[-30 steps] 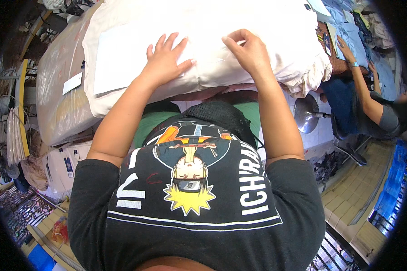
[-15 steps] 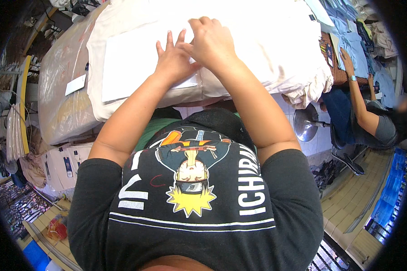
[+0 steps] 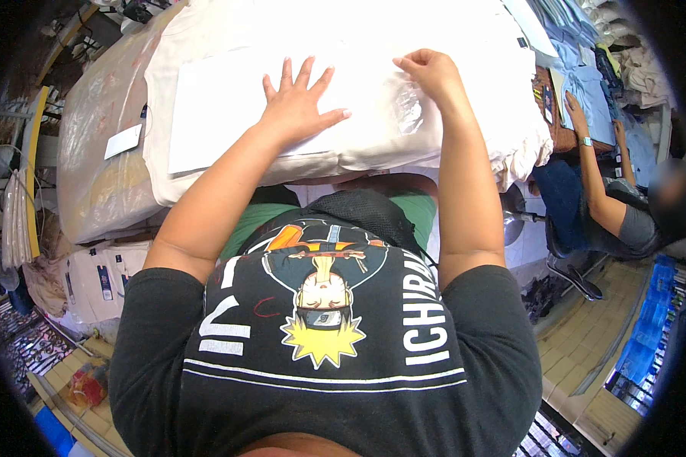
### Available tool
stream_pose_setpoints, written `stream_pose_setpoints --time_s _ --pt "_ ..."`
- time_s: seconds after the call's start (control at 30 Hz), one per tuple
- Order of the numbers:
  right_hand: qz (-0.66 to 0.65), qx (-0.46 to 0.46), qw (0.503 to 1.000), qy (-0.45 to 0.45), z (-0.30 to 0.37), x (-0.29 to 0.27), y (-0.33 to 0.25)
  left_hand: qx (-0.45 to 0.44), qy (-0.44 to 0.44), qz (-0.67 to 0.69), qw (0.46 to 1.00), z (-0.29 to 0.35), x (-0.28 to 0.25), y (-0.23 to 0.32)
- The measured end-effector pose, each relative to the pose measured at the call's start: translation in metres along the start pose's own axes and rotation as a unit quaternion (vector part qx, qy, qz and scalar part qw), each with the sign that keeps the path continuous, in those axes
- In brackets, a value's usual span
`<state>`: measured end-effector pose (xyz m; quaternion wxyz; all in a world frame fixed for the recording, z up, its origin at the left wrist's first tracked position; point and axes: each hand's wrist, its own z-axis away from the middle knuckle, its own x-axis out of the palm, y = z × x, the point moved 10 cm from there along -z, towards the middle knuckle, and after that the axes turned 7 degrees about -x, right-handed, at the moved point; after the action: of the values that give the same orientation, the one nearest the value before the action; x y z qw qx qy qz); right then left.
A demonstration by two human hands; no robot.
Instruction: The person packages a folded t-shirt into a plastic bag, seals it, and then places a fresh t-shirt onto a workspace, inserts a cardboard support, and folds the shirt around it.
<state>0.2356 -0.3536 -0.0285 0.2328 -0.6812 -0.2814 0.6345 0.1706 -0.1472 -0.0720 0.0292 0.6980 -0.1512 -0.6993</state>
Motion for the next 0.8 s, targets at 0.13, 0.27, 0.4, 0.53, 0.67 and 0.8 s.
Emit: stream_pose_setpoints --time_s 0.13,0.27,0.4,0.53,0.67,0.8 --pt "0.026 -0.154 0.985 0.072 -0.010 -0.014 -0.059 -0.028 -0.019 0.043 0.998 -0.020 -0.012 -0.007" --pt "0.300 -0.231 0.924 0.050 0.000 0.045 -0.115 -0.033 0.056 0.019 0.998 -0.032 -0.014 -0.010" --pt "0.246 -0.083 0.965 0.027 -0.030 0.045 -0.057 -0.042 0.049 -0.023 0.998 -0.032 0.003 -0.014" --pt "0.036 0.073 0.996 -0.039 -0.030 0.021 0.017 -0.048 0.043 -0.028 0.997 -0.031 0.003 -0.014" --pt "-0.102 0.034 0.993 0.057 -0.018 -0.017 0.017 -0.063 0.063 0.016 0.996 -0.027 -0.018 -0.012" --pt "-0.145 -0.095 0.985 0.028 -0.001 -0.001 -0.040 -0.024 0.089 0.155 0.984 0.003 -0.043 0.024"
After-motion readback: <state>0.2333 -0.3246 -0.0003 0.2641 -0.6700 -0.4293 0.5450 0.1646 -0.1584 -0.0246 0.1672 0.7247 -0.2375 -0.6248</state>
